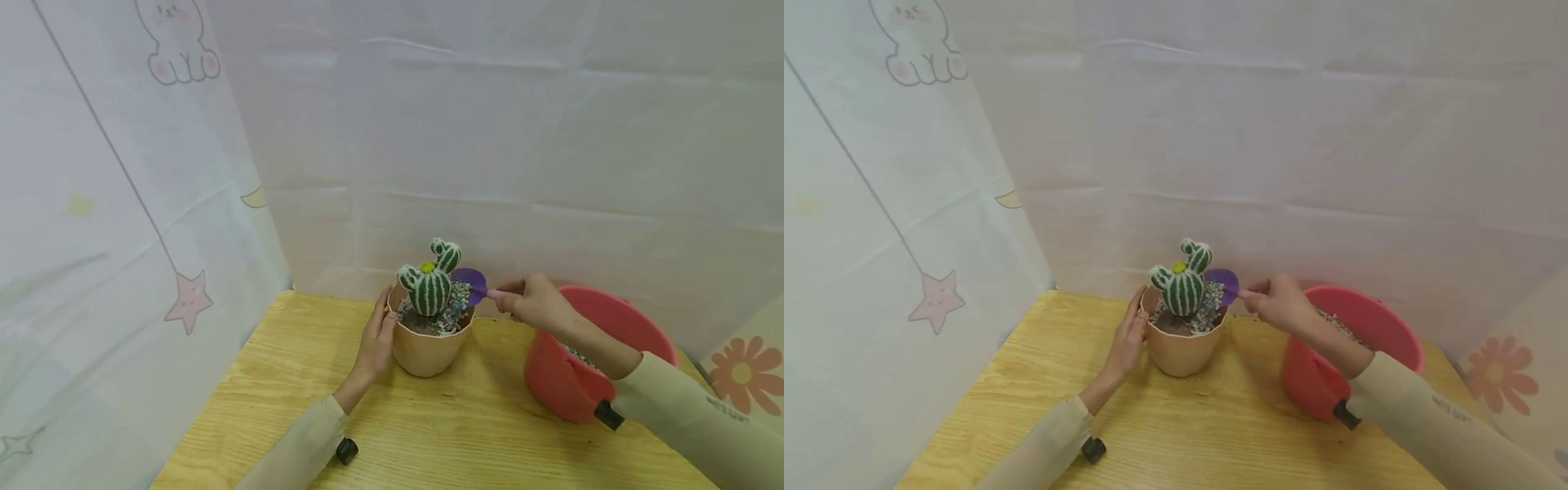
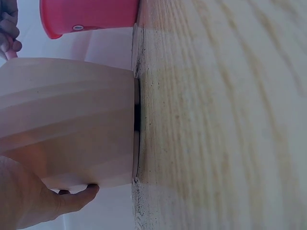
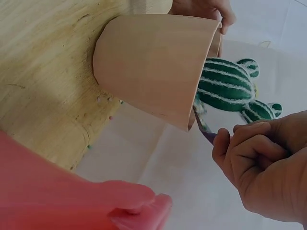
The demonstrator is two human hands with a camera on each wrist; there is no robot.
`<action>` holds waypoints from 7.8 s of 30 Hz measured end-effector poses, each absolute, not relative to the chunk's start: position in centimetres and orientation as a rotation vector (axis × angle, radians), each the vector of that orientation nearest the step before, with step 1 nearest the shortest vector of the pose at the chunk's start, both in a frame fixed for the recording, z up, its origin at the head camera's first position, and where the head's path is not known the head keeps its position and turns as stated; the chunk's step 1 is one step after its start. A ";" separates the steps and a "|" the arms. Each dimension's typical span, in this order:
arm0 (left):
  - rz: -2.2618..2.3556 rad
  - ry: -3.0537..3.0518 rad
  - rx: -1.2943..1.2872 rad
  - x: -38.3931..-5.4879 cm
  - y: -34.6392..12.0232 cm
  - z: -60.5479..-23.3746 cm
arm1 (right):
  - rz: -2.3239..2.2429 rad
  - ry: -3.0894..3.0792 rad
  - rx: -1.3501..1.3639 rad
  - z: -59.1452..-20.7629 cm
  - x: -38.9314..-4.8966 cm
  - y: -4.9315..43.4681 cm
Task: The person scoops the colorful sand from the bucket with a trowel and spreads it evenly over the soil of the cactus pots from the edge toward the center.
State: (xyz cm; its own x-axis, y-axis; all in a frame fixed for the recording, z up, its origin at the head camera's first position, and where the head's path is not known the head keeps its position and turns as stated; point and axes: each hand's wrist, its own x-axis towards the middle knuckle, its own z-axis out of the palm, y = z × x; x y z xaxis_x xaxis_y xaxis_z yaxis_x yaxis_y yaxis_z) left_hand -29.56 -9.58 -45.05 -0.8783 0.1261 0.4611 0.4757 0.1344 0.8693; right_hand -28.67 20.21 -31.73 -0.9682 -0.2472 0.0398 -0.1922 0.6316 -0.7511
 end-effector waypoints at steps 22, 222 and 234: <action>-1.785 -2.132 -0.558 -32.1 -10.2 -48.8 | -1.021 3.223 -0.637 -32.7 -24.7 20.6; -1.936 -2.269 -0.832 -26.3 6.6 -43.6 | -1.762 2.032 -0.195 -34.4 -20.5 37.5; -1.786 -2.257 -0.905 -24.8 2.9 -41.5 | -1.820 1.993 -0.230 -33.2 -19.8 37.0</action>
